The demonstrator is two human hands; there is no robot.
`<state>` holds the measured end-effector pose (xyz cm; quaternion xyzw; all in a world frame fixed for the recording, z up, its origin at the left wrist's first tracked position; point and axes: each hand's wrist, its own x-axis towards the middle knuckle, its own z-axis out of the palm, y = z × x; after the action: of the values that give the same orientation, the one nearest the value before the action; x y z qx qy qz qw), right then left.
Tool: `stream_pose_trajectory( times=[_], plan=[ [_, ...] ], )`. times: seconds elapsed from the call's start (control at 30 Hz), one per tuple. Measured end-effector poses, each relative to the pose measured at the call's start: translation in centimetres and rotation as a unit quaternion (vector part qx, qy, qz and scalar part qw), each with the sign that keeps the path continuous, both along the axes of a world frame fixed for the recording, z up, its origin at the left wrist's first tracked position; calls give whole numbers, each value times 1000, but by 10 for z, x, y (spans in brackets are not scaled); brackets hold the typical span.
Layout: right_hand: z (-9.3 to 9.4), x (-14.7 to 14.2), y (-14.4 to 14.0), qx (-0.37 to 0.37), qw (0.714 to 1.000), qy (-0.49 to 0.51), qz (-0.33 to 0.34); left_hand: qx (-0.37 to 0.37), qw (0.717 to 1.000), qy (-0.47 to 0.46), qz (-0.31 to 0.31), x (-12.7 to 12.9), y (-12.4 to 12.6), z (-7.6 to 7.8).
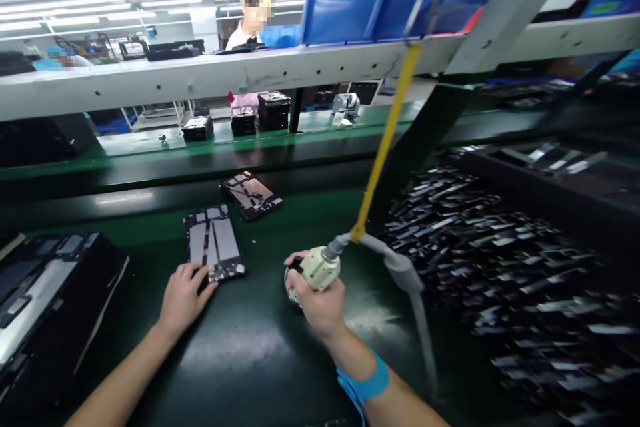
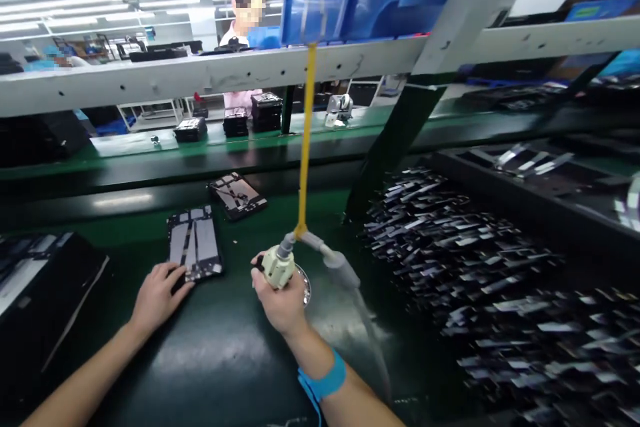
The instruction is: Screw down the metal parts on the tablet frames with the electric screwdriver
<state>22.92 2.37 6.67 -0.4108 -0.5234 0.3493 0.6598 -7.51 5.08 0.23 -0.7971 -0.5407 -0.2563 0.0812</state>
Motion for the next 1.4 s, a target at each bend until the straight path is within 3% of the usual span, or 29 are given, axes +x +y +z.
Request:
stream_pose_trajectory(
  times=[0.2, 0.27, 0.37, 0.53, 0.7, 1.0, 1.1, 1.23, 1.4],
  plan=[
    [-10, -5, 6, -8, 998, -57, -3, 4, 986, -37, 162, -26, 94, 17],
    [-12, -9, 4, -15, 999, -36, 12, 5, 977, -51, 206, -25, 106, 15],
    [-13, -16, -2, -28, 998, 0, 60, -18, 974, -53, 219, -20, 102, 4],
    [-14, -27, -18, -66, 985, 17, 162, -32, 988, -73, 131, 4, 58, -12],
    [-20, -37, -23, -78, 981, -1, 175, -60, 989, -124, 54, 30, 18, -17],
    [-22, -42, -16, -64, 989, 17, 134, -89, 982, -156, -53, 43, 9, -11],
    [-21, -41, -17, -44, 991, 25, 126, -119, 970, -164, -135, 54, -2, -3],
    [-18, -40, -18, -26, 992, 54, 107, -198, 932, -154, -261, 74, -22, 5],
    [-12, -39, -21, -42, 991, 67, 108, -230, 919, -144, -285, 91, -36, 4]
  ],
)
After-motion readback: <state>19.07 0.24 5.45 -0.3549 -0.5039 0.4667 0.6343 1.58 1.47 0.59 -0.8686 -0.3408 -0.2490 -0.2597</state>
